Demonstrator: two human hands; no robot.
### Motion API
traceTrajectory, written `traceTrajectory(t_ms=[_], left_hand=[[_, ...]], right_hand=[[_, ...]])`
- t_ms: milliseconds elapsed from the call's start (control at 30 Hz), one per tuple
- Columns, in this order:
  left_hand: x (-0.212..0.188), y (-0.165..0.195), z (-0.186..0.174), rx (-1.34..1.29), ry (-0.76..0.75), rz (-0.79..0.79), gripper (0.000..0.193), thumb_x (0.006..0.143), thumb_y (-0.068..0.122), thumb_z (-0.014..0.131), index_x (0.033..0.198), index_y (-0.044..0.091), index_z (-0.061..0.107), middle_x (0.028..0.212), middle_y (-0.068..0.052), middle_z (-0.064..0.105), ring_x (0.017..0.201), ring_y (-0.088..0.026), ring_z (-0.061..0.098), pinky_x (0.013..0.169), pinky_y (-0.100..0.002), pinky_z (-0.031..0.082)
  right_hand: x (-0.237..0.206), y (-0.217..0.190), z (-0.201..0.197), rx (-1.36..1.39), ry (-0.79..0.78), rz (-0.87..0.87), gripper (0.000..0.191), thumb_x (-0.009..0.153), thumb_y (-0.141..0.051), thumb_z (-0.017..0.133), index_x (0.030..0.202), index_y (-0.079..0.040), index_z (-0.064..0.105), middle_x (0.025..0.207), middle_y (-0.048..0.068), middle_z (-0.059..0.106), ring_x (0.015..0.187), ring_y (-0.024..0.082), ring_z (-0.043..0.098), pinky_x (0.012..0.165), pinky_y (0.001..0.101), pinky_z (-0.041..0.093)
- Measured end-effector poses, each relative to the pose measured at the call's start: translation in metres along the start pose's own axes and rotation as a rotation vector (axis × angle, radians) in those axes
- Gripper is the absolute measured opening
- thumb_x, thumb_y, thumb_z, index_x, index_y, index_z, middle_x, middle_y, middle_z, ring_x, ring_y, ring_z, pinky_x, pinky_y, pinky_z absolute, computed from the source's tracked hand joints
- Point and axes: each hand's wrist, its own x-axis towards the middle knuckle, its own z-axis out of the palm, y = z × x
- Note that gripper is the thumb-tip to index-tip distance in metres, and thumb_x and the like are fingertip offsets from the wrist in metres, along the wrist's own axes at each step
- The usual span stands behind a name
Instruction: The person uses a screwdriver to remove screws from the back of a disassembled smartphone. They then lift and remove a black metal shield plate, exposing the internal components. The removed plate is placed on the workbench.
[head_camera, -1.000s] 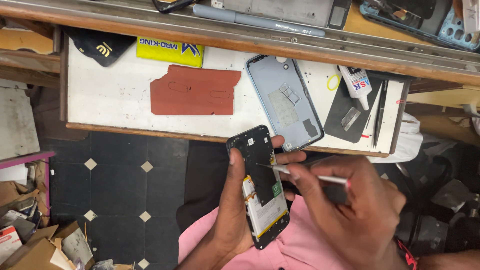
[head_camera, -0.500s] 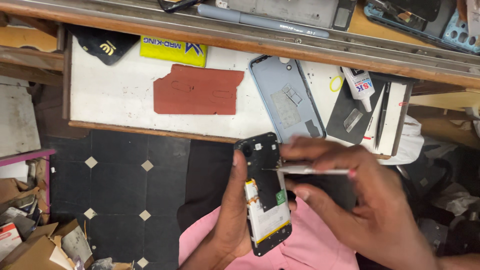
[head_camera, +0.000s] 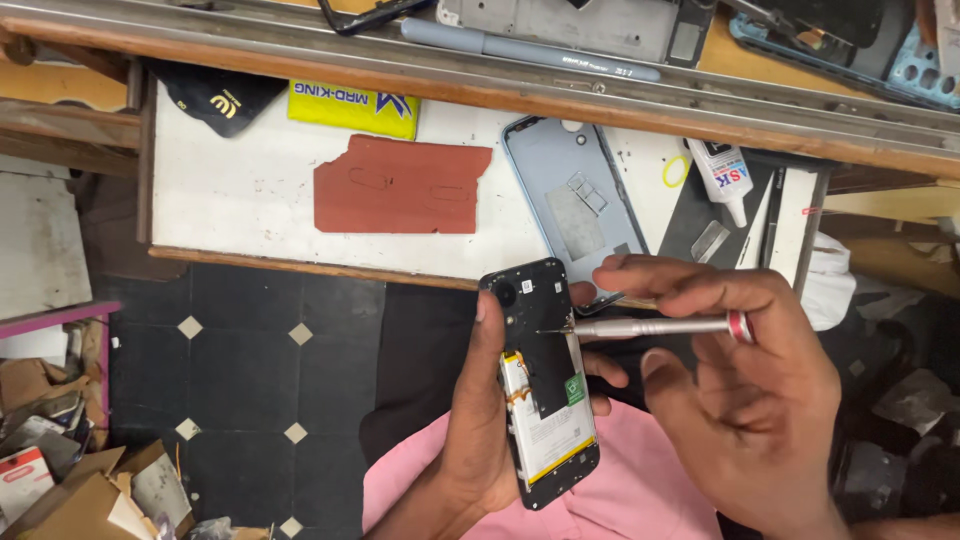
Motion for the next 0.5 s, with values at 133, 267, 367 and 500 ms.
traceTrajectory(t_ms=[133,267,367,500], left_hand=[[0.0013,-0.0024,0.0009,-0.046,-0.06,-0.008,0.092,0.1,0.075,0.037,0.151,-0.001,0.048,0.113,-0.02,0.067,0.097,-0.023,0.07,0.081,-0.033,0.06],[0.002,-0.003,0.0001,-0.024,-0.043,-0.026,0.09,0.096,0.074,0.037,0.15,0.002,0.046,0.124,-0.018,0.069,0.098,-0.023,0.069,0.081,-0.032,0.06],[0.0015,-0.0054,-0.0006,-0.045,-0.05,-0.026,0.092,0.099,0.074,0.037,0.152,0.0,0.045,0.122,-0.019,0.067,0.099,-0.023,0.069,0.082,-0.033,0.06],[0.002,-0.0044,-0.0042,-0.028,-0.071,-0.018,0.094,0.1,0.076,0.038,0.154,0.0,0.045,0.119,-0.02,0.067,0.097,-0.024,0.069,0.081,-0.033,0.06]], right_hand=[[-0.0025,0.005,-0.0005,-0.197,0.063,-0.089,0.039,0.092,0.018,0.06,0.124,0.003,0.043,0.127,0.026,0.065,0.131,0.028,0.062,0.114,0.039,0.052],[-0.005,0.0042,-0.0023,-0.056,0.047,-0.05,0.038,0.09,0.019,0.052,0.124,0.002,0.044,0.133,0.027,0.061,0.135,0.029,0.059,0.113,0.0396,0.053],[-0.0028,0.003,-0.0006,-0.145,0.101,-0.032,0.036,0.096,0.017,0.055,0.128,0.003,0.044,0.13,0.028,0.067,0.129,0.03,0.064,0.109,0.0389,0.054],[-0.0031,0.0,0.0013,-0.115,0.055,-0.083,0.032,0.092,0.016,0.055,0.119,0.003,0.043,0.126,0.028,0.063,0.13,0.029,0.063,0.108,0.0386,0.057]])
